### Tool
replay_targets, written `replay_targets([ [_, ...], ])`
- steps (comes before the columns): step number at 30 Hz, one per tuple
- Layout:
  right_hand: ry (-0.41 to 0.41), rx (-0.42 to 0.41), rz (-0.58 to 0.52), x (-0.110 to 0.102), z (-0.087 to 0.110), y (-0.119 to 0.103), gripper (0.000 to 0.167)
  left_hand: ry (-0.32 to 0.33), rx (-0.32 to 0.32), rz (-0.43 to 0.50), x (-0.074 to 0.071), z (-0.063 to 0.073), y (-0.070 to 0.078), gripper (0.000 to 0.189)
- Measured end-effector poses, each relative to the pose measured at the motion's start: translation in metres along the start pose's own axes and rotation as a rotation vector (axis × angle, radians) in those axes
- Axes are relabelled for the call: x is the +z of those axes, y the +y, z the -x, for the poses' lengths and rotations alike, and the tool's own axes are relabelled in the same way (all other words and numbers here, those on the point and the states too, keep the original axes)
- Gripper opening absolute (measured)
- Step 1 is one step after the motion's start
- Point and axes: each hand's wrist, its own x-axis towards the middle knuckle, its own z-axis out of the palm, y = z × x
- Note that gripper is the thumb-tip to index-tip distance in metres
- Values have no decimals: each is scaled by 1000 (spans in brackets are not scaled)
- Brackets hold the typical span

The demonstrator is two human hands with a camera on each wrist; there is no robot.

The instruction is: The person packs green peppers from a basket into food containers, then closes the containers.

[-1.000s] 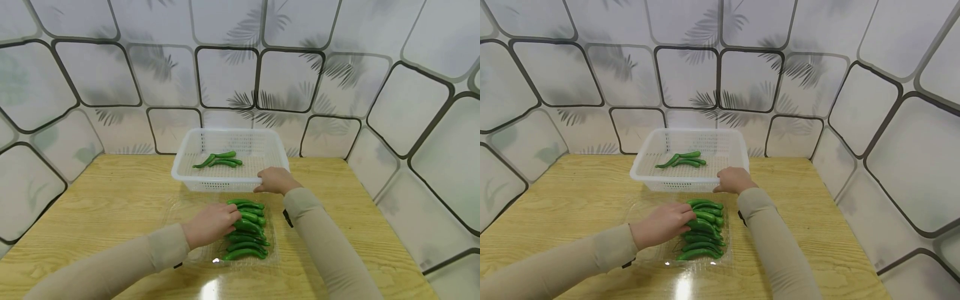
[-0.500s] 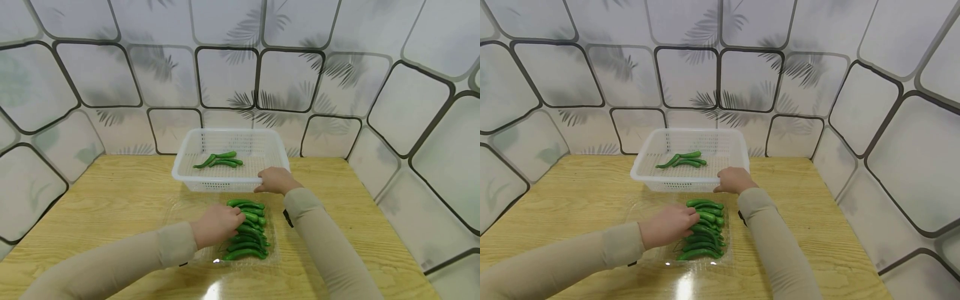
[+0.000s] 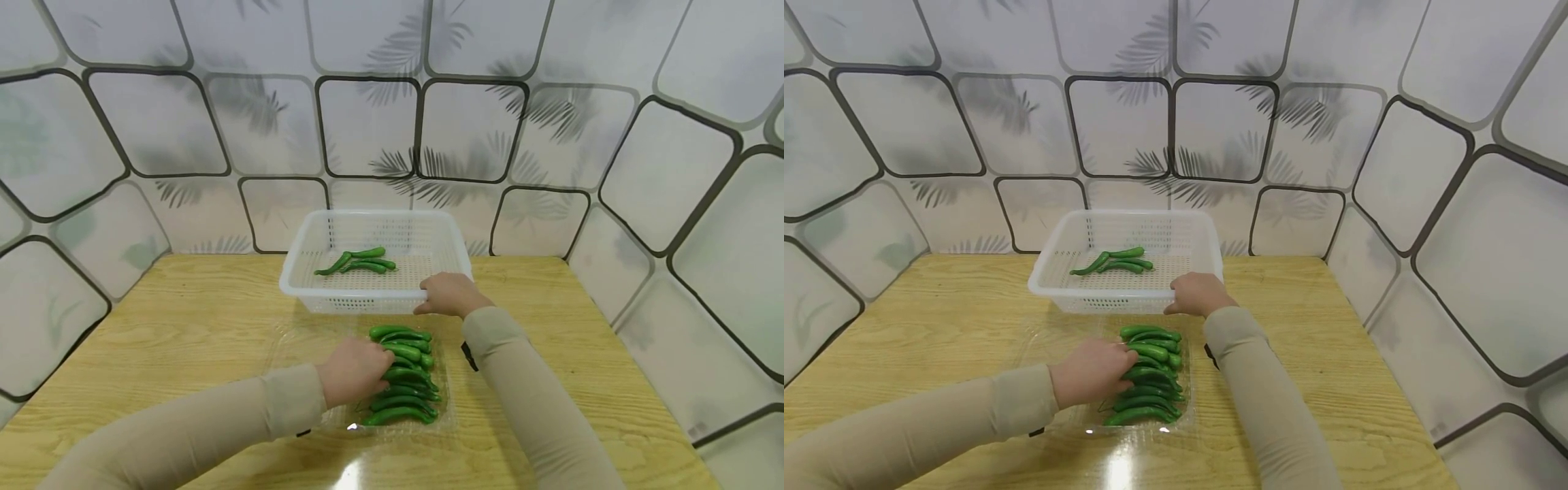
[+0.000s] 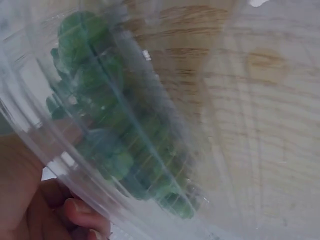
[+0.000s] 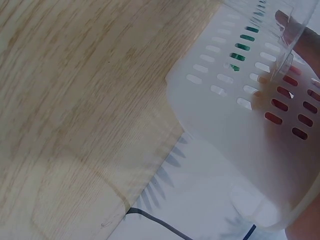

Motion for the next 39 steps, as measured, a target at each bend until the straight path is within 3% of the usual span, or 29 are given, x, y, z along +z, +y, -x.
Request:
replay_targets([
  [9, -1, -7, 7, 2, -1, 0, 33, -36, -4, 20, 1, 1, -1, 32],
  [18, 0, -2, 0, 2, -1, 0, 32, 104, 101, 40, 4, 4, -3, 24],
  [31, 3, 2, -12, 4, -1, 2, 36, 137, 146, 109, 1, 3, -6, 20],
  [34, 11, -4, -19, 4, -2, 2, 33, 202, 123, 151, -10, 2, -14, 20],
  [39, 28, -12, -22, 4, -3, 2, 31, 333, -3, 177, -31, -3, -38, 12],
])
